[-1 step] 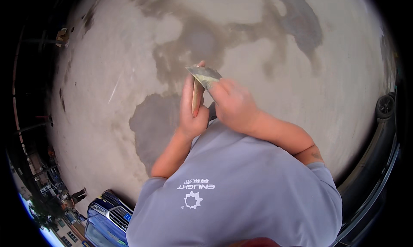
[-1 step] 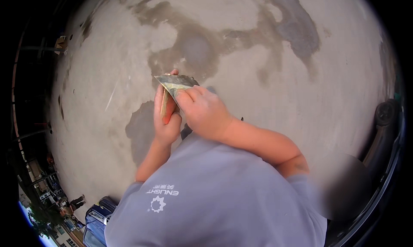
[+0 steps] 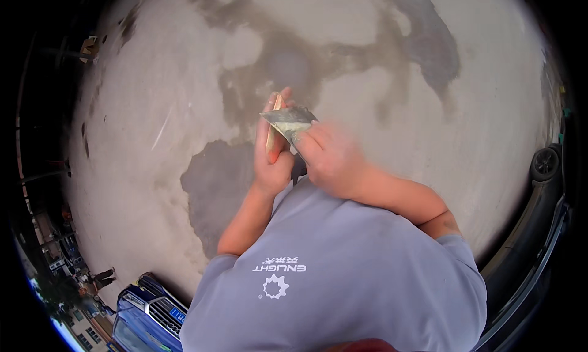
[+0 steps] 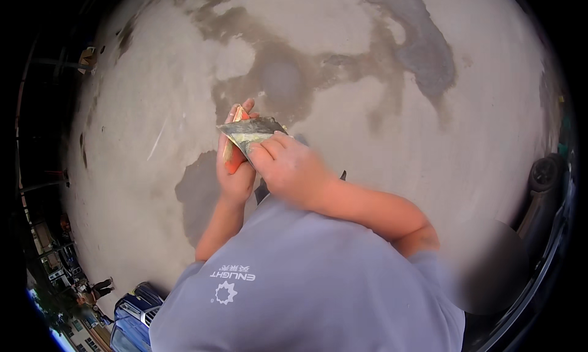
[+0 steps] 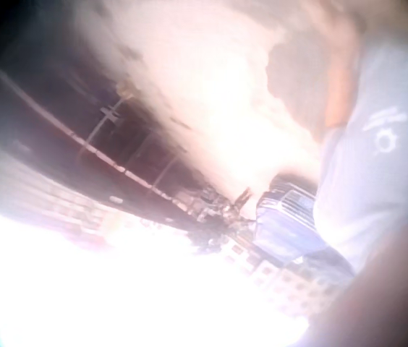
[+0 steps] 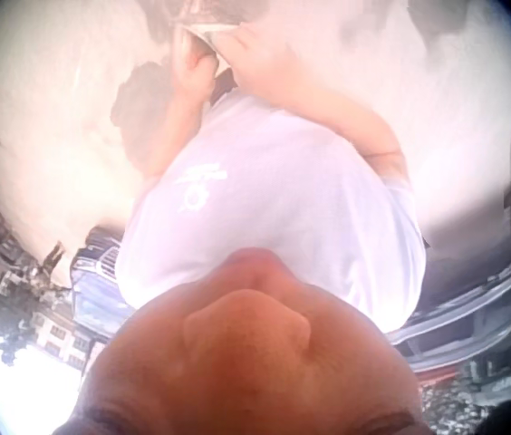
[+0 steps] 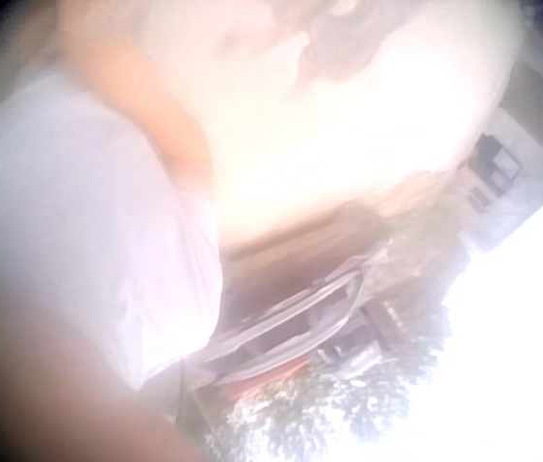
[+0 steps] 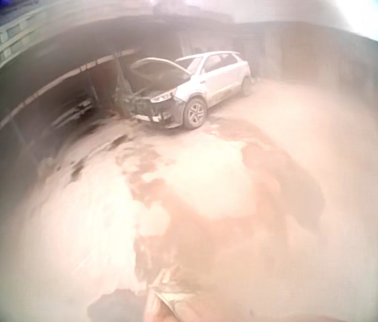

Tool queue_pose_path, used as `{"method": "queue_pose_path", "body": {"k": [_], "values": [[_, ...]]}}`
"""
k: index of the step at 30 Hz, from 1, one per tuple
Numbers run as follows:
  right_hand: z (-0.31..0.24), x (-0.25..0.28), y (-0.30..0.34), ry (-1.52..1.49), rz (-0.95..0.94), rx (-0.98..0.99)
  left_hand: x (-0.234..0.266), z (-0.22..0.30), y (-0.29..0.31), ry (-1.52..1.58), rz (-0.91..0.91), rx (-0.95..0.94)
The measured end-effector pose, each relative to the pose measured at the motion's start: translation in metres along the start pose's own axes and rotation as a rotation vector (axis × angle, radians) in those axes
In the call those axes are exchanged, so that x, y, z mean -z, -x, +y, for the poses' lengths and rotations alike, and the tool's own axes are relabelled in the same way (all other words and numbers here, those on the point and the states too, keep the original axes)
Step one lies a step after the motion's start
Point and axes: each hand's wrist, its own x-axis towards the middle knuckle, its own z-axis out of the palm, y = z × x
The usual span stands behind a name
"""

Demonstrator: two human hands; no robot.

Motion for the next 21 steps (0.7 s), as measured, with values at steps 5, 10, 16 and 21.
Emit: {"method": "queue_pose_path", "body": {"k": [5,10,16,21], "values": [[0.054,-0.03,-0.101,0.033,0.035,-0.015,0.054,-0.012,-0.091,-0.17,-0.025,-0.097],[0.117,-0.036,-0.173,0.024,0.04,-0.062,0.084,-0.008,-0.186,0.245,0.081,0.073],[0.218,-0.04,-0.236,0.057,0.056,0.034,0.121,-0.009,-0.311,0.452,0.084,0.226],[0.335,-0.038,-0.303,0.021,0.027,0.068,0.124,-0.045,-0.424,0.425,0.086,0.272]]}}
